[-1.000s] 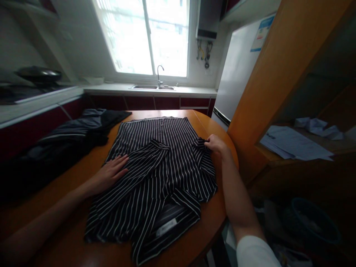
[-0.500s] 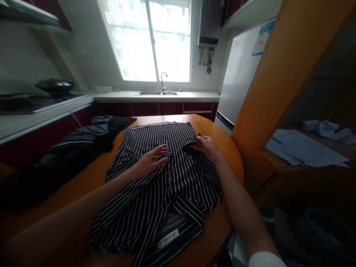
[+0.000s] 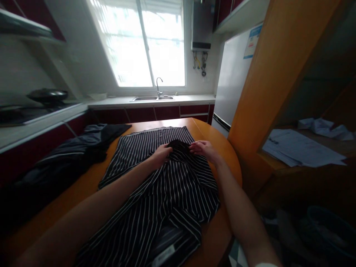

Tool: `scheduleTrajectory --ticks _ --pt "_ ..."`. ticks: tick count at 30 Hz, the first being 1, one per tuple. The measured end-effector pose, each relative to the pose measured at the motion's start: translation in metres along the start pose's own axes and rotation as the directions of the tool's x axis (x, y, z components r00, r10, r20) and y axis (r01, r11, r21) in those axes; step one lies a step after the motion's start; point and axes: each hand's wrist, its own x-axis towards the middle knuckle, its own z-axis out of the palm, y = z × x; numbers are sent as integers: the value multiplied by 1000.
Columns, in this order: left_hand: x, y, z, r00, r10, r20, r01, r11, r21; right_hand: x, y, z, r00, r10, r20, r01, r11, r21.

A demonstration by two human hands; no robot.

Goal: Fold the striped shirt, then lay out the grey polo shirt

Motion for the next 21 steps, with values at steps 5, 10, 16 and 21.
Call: scheduleTrajectory --ticks 5,10,16,21 --pt "-8 13 -43 998 -43 -46 38 994 -105 22 31 -13 954 -165 -251 34 889 -456" --pt "-10 -10 -81 994 -45 -103 65 978 200 28 55 -2 989 -146 12 110 683 -722" --pt "-7 -50 -96 991 117 -70 -87 936 342 30 67 -5 987 -146 64 136 566 -813" --pt "-10 -60 -100 928 365 -78 -261 784 563 28 65 -14 987 -151 63 142 597 -790"
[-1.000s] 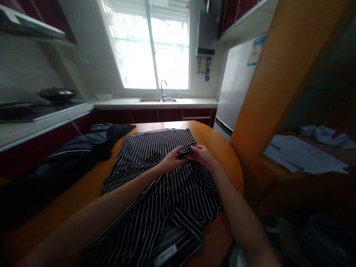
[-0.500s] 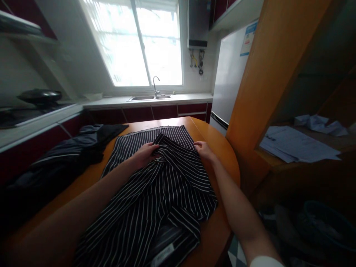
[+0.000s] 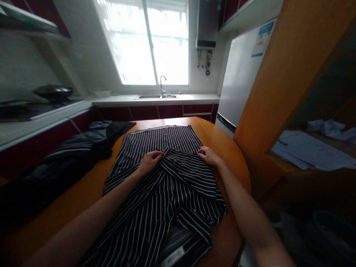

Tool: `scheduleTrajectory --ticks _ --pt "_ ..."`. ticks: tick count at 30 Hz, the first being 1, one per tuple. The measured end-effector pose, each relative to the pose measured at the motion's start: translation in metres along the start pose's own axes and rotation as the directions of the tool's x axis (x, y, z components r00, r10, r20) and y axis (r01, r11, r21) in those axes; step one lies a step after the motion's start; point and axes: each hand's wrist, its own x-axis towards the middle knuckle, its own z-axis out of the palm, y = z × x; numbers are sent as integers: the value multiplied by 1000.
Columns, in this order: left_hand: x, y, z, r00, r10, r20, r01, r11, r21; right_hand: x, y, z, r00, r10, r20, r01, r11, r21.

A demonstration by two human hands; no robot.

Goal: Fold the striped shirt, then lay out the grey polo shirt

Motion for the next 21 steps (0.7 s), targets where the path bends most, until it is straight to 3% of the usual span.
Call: scheduleTrajectory --ticks 10,16,21 --pt "-4 -12 4 991 129 19 -130 988 85 -5 0 -16 995 99 27 -98 994 -41" --pt "-3 -10 4 994 79 -76 -73 994 79 -4 2 -12 993 99 -66 -102 993 -58" --pt "-2 -13 5 995 97 17 -98 989 112 -2 1 -9 986 119 -120 -119 993 5"
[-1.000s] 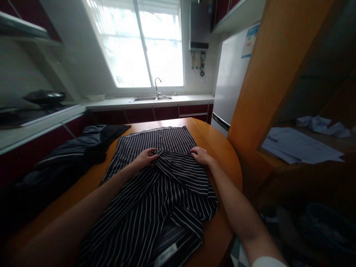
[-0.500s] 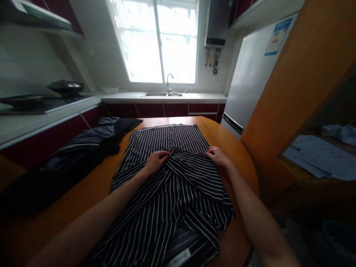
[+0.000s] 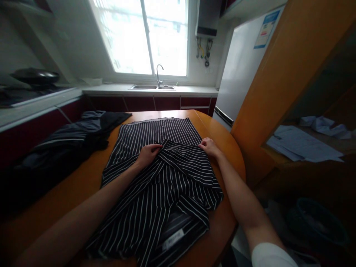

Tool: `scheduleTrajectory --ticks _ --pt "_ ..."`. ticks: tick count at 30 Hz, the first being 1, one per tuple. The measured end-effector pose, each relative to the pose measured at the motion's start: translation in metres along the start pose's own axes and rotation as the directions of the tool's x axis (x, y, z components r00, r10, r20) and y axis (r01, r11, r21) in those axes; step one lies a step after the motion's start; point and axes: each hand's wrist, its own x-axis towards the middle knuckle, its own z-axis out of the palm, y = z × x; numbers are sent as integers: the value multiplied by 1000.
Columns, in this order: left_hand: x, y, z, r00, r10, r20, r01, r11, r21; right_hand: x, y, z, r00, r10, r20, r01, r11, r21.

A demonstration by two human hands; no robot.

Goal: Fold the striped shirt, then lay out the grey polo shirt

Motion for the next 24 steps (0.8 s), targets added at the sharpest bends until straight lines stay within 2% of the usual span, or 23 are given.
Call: scheduleTrajectory --ticks 4,8,12,15,18,21,24 --pt "-1 -2 1 999 33 -32 -32 999 34 4 7 -9 983 101 -154 -92 993 67" --pt "-1 0 2 998 -8 -69 11 999 43 6 20 -18 925 227 -305 -213 974 79" --pt "9 12 -10 993 -93 -77 96 995 40 6 28 -16 891 293 -347 -277 956 98" --pt "23 24 -42 992 -121 -30 121 993 -8 6 30 -13 891 304 -336 -283 953 112" --pt "29 38 -86 998 -37 41 42 992 -123 7 33 -11 898 309 -314 -284 951 125" --pt "22 53 -126 999 40 29 -33 978 -208 7 39 -10 905 316 -285 -286 948 141" --pt "13 64 -147 998 58 11 -53 966 -253 9 49 -7 906 333 -260 -304 941 146"
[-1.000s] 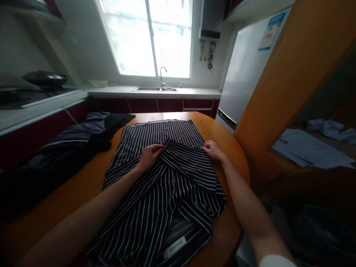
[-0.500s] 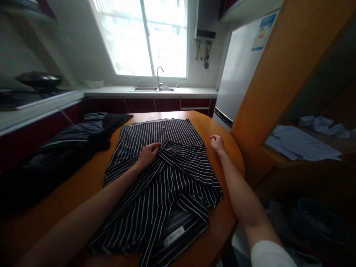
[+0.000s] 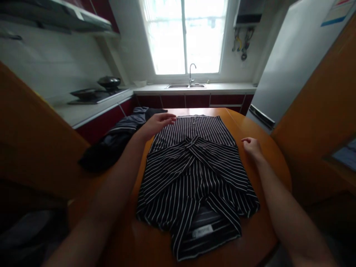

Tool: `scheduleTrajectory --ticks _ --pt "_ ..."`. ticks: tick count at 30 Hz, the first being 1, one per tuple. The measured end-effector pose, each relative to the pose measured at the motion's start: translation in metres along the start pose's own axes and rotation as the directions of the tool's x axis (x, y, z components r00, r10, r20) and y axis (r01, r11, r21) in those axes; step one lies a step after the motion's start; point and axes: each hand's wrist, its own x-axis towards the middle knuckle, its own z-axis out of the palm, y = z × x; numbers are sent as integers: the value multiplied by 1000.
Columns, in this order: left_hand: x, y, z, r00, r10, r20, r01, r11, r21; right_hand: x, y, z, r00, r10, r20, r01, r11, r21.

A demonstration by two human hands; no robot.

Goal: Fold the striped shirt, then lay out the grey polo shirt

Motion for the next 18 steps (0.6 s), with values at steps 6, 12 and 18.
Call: scheduleTrajectory --ticks 6,12,18 --pt "1 -2 13 998 22 51 -29 988 151 5 10 5 999 33 43 -31 999 -35" --pt "-6 -36 92 985 106 139 -152 911 383 -8 -8 2 999 -18 36 21 996 -82" --pt "-23 -89 141 950 185 250 -287 832 475 -12 -16 0 999 -36 37 39 995 -94"
